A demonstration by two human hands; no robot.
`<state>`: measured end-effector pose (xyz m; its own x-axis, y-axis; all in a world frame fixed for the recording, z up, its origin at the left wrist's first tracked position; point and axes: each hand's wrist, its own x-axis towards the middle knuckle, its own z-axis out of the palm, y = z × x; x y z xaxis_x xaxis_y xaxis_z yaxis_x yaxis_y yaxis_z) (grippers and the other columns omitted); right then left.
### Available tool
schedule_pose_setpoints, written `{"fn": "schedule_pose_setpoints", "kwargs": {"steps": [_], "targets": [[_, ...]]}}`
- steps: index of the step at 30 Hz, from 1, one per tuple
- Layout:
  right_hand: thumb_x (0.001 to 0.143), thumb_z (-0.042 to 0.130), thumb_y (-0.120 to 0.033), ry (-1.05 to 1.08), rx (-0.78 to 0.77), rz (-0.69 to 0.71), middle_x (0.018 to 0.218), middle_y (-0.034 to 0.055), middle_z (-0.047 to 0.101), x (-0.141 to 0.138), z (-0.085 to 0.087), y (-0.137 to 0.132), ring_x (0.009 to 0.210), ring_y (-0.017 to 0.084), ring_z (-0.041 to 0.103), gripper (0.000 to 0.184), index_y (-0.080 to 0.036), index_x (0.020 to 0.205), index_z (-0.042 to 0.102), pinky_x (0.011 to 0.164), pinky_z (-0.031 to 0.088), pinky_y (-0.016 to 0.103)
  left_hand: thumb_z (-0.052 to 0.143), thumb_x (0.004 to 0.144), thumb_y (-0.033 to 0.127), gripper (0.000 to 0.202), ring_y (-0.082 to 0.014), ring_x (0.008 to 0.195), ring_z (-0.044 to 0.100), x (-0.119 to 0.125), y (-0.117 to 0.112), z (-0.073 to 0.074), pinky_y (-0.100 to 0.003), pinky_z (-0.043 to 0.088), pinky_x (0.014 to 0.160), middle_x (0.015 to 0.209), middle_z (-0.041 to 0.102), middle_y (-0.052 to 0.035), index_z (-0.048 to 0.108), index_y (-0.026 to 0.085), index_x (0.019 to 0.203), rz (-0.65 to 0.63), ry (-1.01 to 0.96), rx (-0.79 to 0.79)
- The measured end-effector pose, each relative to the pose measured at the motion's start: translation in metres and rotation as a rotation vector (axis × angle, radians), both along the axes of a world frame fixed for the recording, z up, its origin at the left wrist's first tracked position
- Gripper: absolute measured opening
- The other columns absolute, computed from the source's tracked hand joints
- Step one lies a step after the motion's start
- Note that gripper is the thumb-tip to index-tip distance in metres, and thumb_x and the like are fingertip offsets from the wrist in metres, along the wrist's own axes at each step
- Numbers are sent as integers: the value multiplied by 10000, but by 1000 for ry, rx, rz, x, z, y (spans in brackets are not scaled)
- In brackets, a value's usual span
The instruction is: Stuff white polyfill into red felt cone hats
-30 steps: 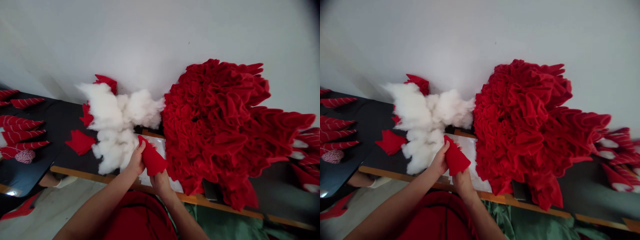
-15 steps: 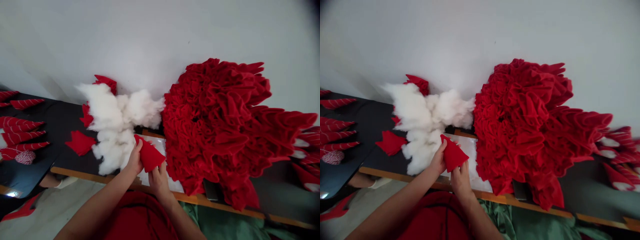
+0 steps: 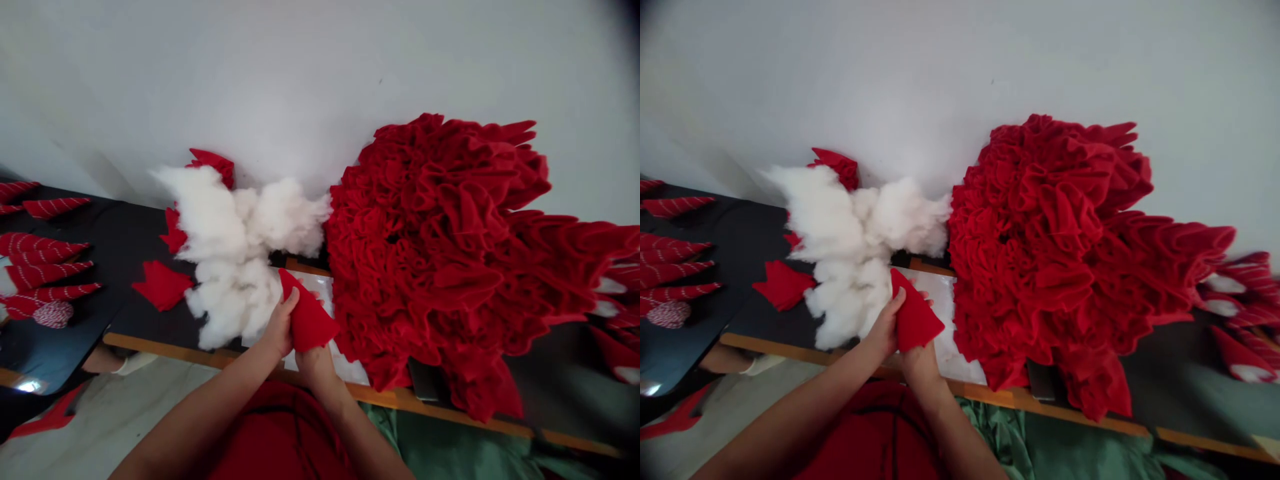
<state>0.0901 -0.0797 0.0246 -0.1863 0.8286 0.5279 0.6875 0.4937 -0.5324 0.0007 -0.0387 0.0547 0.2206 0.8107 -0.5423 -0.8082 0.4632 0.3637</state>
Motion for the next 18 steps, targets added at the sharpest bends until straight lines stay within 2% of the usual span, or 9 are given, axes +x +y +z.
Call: {"fn": "schedule_pose_setpoints", "kwargs": {"steps": [3, 6, 7, 10, 11, 12, 15, 18], "targets": [[918, 455, -334, 20, 20, -56, 1024, 76, 657, 1, 3, 2, 901, 142, 652, 298, -104, 965, 638, 828, 545, 316, 620, 781, 381, 444, -242, 920, 653, 1, -1, -1, -395, 506, 842, 954, 683, -86, 519, 199, 1173, -10, -46, -47], [898, 421, -157, -7, 109, -89, 976, 116, 701, -1, 5, 6, 973, 215, 655, 269, -134, 992, 672, 808, 565, 392, 586, 803, 394, 391, -239, 903, 656, 0, 1, -1, -405, 507, 844, 954, 679, -86, 527, 194, 1133, 9, -85, -59], [885, 399, -122, -17, 142, -105, 957, 125, 709, -2, 6, 7, 967, 214, 660, 297, -128, 981, 680, 797, 567, 377, 587, 803, 390, 374, -238, 898, 656, 0, 1, -1, -406, 507, 842, 949, 678, -86, 531, 192, 1115, 7, -83, -64], [882, 352, -124, -27, 191, -137, 906, 113, 717, -3, 8, 6, 913, 136, 670, 331, -76, 900, 679, 781, 534, 231, 609, 789, 380, 330, -229, 896, 655, 0, 2, -1, -392, 509, 840, 935, 679, -81, 551, 186, 1049, -8, -67, -87], [881, 355, -123, -27, 192, -140, 891, 105, 715, -2, 8, 4, 896, 132, 669, 334, -120, 829, 685, 637, 564, 222, 608, 789, 383, 310, -225, 898, 654, 0, 3, -1, -385, 510, 840, 925, 680, -78, 560, 185, 1023, -2, -68, -90], [875, 370, -116, -27, 187, -145, 879, 100, 707, -2, 9, 3, 878, 146, 666, 316, -101, 889, 686, 757, 548, 253, 599, 794, 392, 291, -222, 898, 653, 0, 3, -1, -378, 510, 841, 908, 680, -77, 570, 180, 991, 8, -74, -91], [846, 412, -90, -38, 150, -155, 875, 107, 647, -1, 7, 1, 827, 208, 621, 291, -168, 951, 672, 684, 572, 368, 546, 818, 439, 296, -225, 877, 654, -1, 2, -3, -363, 517, 831, 828, 675, -85, 596, 150, 863, 17, -100, -96], [837, 407, -92, -45, 199, -132, 833, 82, 580, -2, 7, 3, 781, 203, 567, 278, -187, 943, 645, 641, 546, 353, 520, 830, 454, 327, -210, 807, 657, -2, 1, -4, -342, 524, 798, 788, 671, -85, 607, 140, 804, 9, -112, -106]]}}
